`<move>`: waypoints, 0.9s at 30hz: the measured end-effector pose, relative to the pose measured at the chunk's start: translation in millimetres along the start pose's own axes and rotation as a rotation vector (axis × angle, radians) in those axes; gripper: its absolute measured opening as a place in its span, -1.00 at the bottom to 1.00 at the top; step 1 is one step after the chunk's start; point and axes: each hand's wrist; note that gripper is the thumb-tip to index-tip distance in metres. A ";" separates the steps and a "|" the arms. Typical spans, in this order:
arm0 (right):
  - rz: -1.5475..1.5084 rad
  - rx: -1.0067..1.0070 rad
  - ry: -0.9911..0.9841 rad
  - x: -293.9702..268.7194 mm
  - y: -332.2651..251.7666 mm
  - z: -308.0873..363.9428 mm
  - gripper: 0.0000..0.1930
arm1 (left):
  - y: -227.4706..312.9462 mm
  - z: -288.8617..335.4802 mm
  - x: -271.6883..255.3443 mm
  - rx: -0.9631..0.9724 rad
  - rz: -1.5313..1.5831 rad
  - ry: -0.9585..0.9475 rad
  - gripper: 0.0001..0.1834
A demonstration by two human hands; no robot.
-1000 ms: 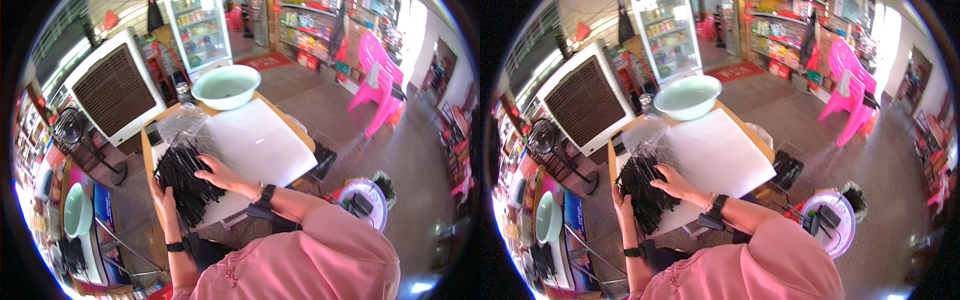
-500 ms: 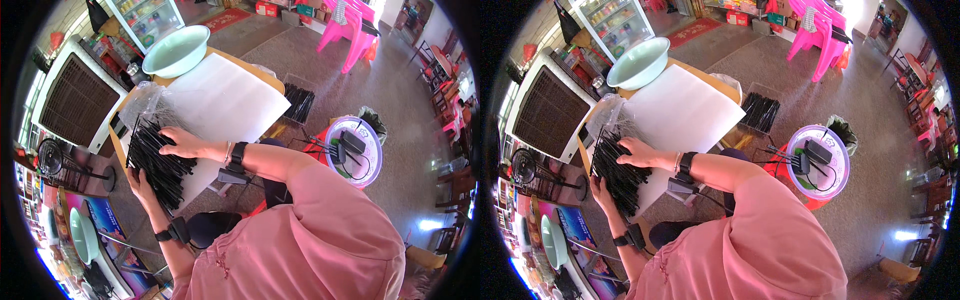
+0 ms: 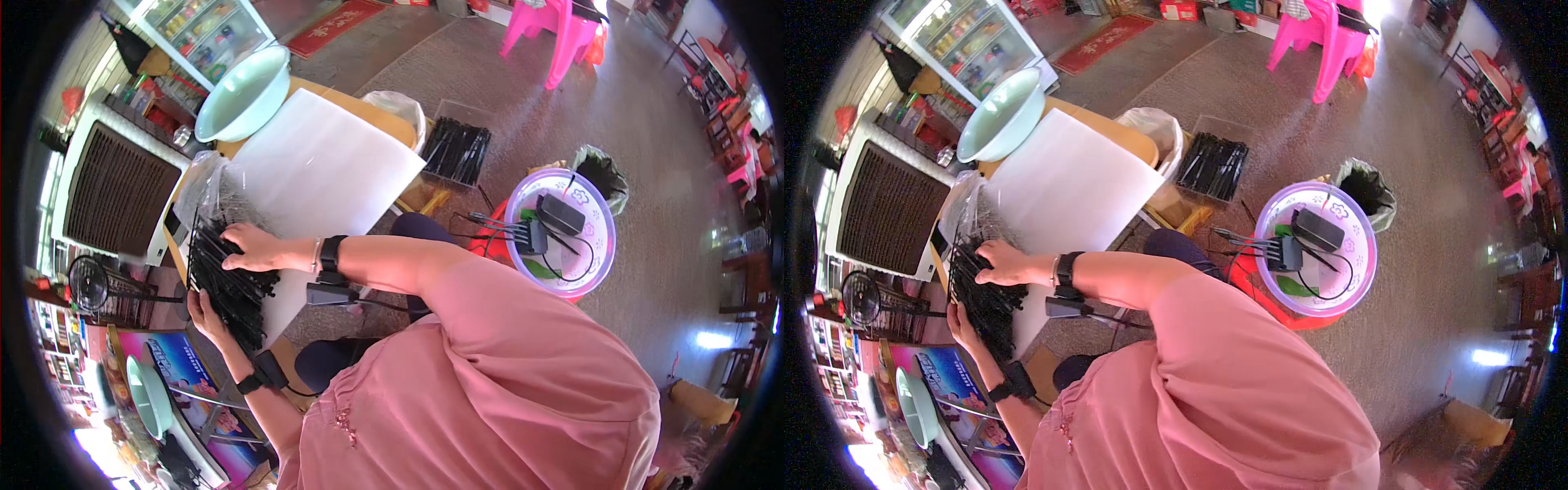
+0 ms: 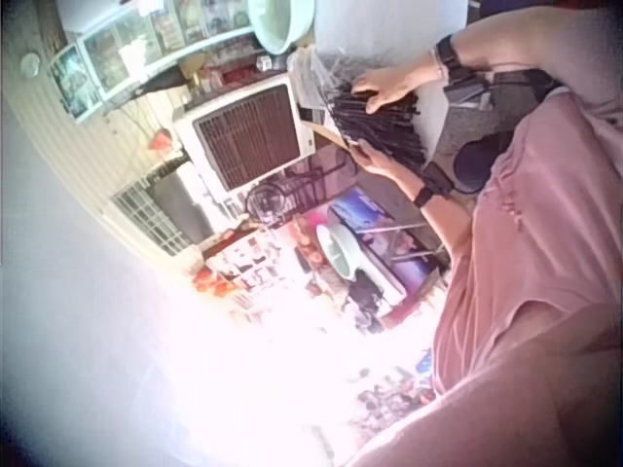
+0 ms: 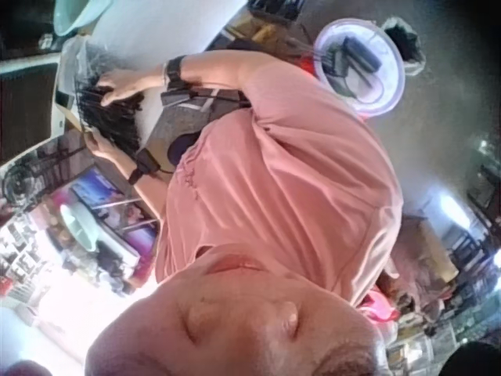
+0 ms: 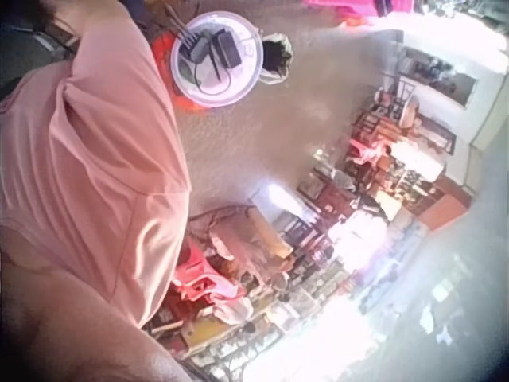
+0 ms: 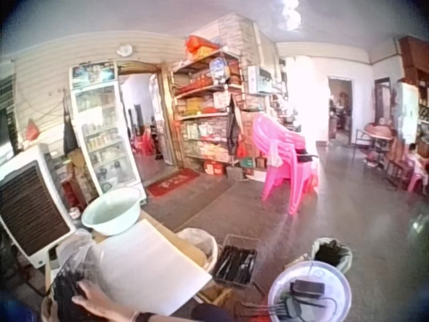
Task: The recorder takes bundles of black cable ties and organizes them on a table for sorting.
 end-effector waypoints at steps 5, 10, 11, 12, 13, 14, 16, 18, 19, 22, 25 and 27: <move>-0.040 0.023 -0.005 2.1 -3.8 0.2 -0.29 | 8.3 -1.4 -6.9 -0.023 0.038 -0.112 -0.52; -0.042 0.037 -0.004 4.1 -0.4 -1.4 -0.28 | 22.7 3.9 1.8 0.008 0.092 -0.198 -0.55; -0.036 0.047 0.006 3.8 1.2 -1.6 -0.28 | 26.6 8.8 7.6 -0.015 0.165 -0.188 -0.55; -0.029 0.057 0.012 3.3 0.8 0.5 -0.29 | 26.9 7.5 5.4 -0.023 0.161 -0.178 -0.55; -0.036 0.047 0.011 4.1 -1.0 0.4 -0.29 | 26.7 6.3 3.0 -0.045 0.190 -0.178 -0.55; -0.037 0.050 -0.001 4.8 -2.9 -1.2 -0.29 | 25.9 6.0 0.6 -0.068 0.220 -0.178 -0.55; -0.007 0.004 0.046 7.7 1.5 -4.4 -0.29 | 26.2 5.6 2.5 -0.054 0.222 -0.186 -0.55; -0.032 0.001 0.051 9.7 4.2 -4.1 -0.31 | 25.0 5.1 4.0 -0.097 0.218 -0.125 -0.54; -0.019 -0.006 0.054 10.6 4.0 -4.0 -0.32 | 24.3 6.2 3.1 -0.081 0.225 -0.122 -0.55; -0.011 -0.007 0.055 12.7 3.0 -3.1 -0.33 | 23.7 8.4 -0.5 -0.065 0.174 -0.052 -0.55; -0.013 -0.006 0.046 11.6 1.8 -2.4 -0.32 | 10.0 1.8 -9.5 -0.113 0.221 0.101 -0.56; -0.009 -0.007 0.039 9.1 -0.2 -1.2 -0.32 | 6.1 -0.4 -14.9 -0.134 0.253 0.119 -0.56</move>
Point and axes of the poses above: each hand's wrist, its own z-axis away from the middle knuckle, its own x-axis out of the palm, y = z × x, and after that the axes turned 9 degrees about z, right-handed
